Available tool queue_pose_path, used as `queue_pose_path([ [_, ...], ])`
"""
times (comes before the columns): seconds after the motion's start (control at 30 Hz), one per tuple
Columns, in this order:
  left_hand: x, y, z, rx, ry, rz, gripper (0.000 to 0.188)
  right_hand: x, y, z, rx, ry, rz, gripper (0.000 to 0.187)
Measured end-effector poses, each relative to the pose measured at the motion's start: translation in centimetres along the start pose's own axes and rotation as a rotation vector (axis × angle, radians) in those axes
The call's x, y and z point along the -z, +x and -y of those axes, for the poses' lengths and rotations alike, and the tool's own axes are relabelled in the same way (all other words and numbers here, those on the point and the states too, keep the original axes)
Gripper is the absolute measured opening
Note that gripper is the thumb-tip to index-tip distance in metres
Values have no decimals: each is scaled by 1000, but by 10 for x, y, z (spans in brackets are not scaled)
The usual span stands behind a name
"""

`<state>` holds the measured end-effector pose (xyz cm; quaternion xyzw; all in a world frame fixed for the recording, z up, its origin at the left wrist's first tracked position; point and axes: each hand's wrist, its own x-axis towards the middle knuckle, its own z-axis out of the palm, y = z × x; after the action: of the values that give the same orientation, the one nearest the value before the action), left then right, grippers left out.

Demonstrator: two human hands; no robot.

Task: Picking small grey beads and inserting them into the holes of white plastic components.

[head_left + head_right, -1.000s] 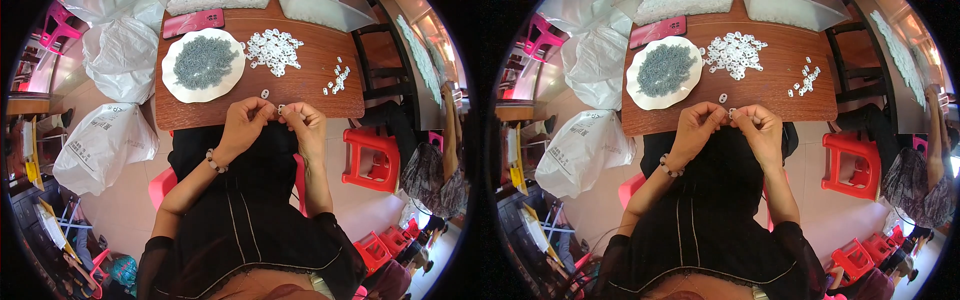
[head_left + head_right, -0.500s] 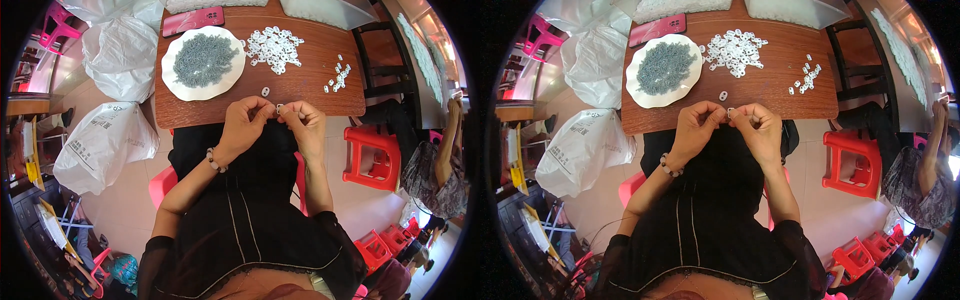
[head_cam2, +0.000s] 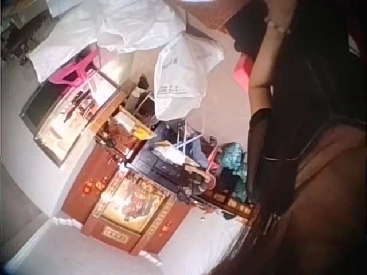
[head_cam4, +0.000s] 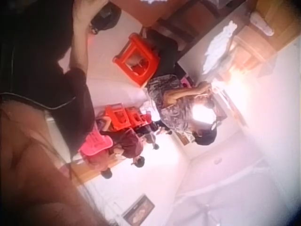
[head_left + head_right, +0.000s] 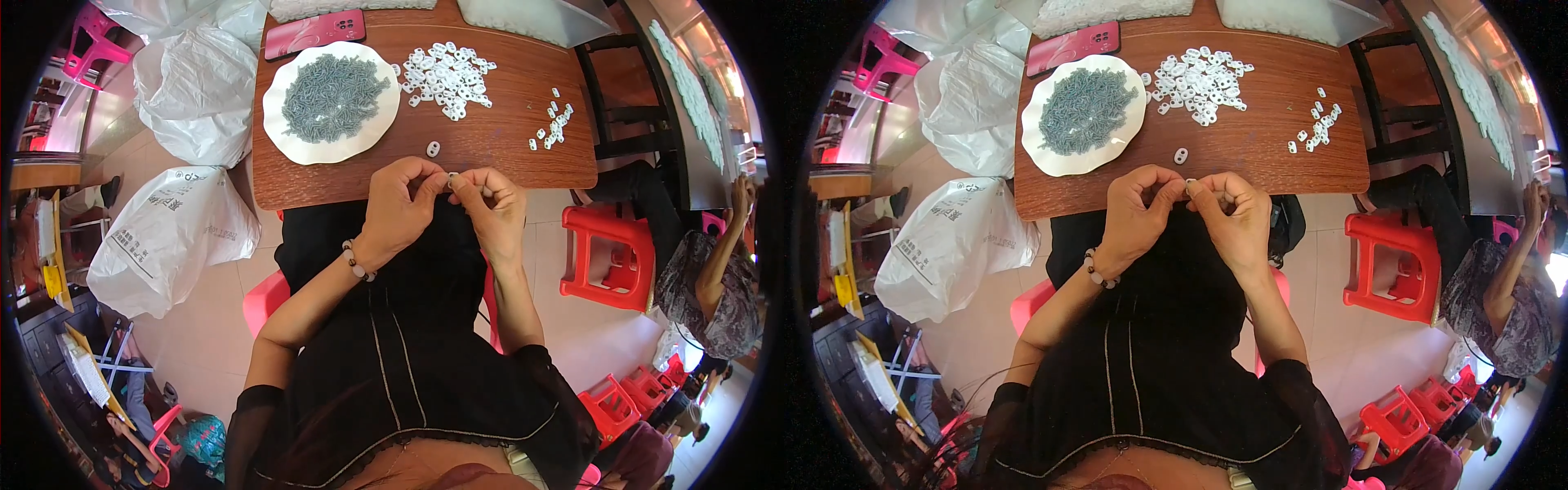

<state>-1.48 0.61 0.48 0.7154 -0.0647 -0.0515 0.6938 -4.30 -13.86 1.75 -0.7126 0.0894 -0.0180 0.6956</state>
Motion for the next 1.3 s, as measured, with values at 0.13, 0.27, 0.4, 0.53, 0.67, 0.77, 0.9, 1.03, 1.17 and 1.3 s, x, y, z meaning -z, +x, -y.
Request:
queue_pose_path([
  [0.13, 0, -1, 4, 18, 13, 4, 10, -1, 0, -3, 13, -12, -8, 11],
  [0.27, -1, 0, 5, 57, 3, 17, 10, 1, 1, -6, 1, -7, -5, 11],
  [0.4, -1, 2, 10, 68, -81, 22, 14, 1, 3, -1, -32, 16, 4, 9],
  [0.53, -1, 4, 5, 93, -172, 55, 18, 2, 4, 1, -47, 64, -4, 10],
  [0.67, 2, 8, 7, 133, -282, 90, 27, 3, 4, -1, -52, 99, -8, 11],
  [0.77, 5, 9, 13, 168, -350, 97, 32, 2, 4, 1, -65, 115, -20, 12],
  [0.9, 4, 7, 13, 192, -339, 77, 29, 3, 5, 0, -60, 114, -26, 13],
  [1.03, 5, 8, 14, 107, -209, 0, 20, 6, 6, 3, -64, 119, -64, 13],
  [1.17, 4, 17, 1, -131, 335, -94, 18, 18, 8, -3, -49, 150, -106, 12],
  [1.3, 2, 29, 15, -232, 665, -104, 18, 22, 7, -5, -32, 153, -122, 13],
])
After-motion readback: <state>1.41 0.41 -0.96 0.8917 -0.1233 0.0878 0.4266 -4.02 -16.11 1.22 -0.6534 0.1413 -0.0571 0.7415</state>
